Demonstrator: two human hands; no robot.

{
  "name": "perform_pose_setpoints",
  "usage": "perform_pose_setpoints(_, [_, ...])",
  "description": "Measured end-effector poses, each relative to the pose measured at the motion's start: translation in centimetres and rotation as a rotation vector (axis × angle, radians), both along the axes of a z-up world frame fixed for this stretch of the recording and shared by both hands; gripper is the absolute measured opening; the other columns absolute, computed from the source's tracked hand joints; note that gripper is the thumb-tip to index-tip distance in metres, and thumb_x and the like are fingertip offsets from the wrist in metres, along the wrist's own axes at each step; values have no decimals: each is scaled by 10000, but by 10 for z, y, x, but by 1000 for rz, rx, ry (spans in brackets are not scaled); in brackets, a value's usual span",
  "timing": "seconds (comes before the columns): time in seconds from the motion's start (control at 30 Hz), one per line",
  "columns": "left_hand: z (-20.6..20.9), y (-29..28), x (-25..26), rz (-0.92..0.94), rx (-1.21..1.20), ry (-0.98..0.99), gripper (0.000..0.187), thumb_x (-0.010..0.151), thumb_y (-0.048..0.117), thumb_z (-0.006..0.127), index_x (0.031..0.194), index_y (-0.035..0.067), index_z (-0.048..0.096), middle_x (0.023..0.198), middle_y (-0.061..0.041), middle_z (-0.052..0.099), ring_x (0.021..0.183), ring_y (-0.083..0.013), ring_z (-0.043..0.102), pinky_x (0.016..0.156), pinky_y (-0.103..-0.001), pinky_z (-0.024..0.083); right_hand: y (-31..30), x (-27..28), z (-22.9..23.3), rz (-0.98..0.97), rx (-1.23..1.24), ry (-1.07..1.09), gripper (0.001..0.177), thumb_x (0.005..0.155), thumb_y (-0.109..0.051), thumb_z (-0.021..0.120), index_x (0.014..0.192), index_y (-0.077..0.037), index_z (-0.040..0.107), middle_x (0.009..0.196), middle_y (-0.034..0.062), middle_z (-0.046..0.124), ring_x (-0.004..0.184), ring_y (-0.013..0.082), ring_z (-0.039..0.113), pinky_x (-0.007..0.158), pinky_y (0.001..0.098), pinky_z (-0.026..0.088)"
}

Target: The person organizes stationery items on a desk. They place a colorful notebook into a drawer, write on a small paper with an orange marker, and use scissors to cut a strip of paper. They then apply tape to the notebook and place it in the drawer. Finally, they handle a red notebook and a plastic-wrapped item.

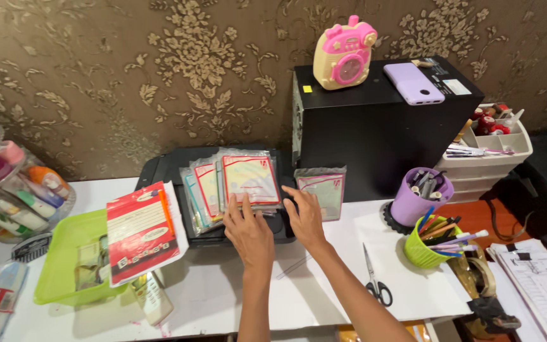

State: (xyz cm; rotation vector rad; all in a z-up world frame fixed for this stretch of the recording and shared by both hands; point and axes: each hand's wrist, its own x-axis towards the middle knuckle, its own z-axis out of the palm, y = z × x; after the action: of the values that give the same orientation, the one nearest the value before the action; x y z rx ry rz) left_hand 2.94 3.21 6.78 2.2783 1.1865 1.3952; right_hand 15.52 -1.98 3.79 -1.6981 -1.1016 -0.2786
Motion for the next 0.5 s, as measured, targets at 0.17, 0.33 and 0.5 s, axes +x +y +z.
perform_pose_setpoints(0.17, [-16,25,-12,-32,-18,43,453,878,125,691,1314,30,614,1502,-194,466,1313,-398,445,983,-556,405,23,-16,-6,26,-60,53,255,978,-193,640,1203,-123,735,1193,82,725,1063,295,630,960,421,478])
perform_pose_setpoints(0.33, [-25,35,-31,-102,-37,40,449,871,112,693,1305,30,613,1475,-184,490,1305,-394,455,1006,-547,410,30,-35,-12,6,7,45,293,962,-166,646,1239,-101,716,1238,126,680,1104,319,611,980,414,471])
perform_pose_setpoints(0.5, [-23,42,-53,-163,-68,9,501,850,74,694,1338,20,594,1460,-185,489,1296,-395,460,1000,-533,413,40,-51,-7,-36,-6,28,303,943,-172,664,1236,-111,713,1247,115,683,1084,308,614,981,405,475])
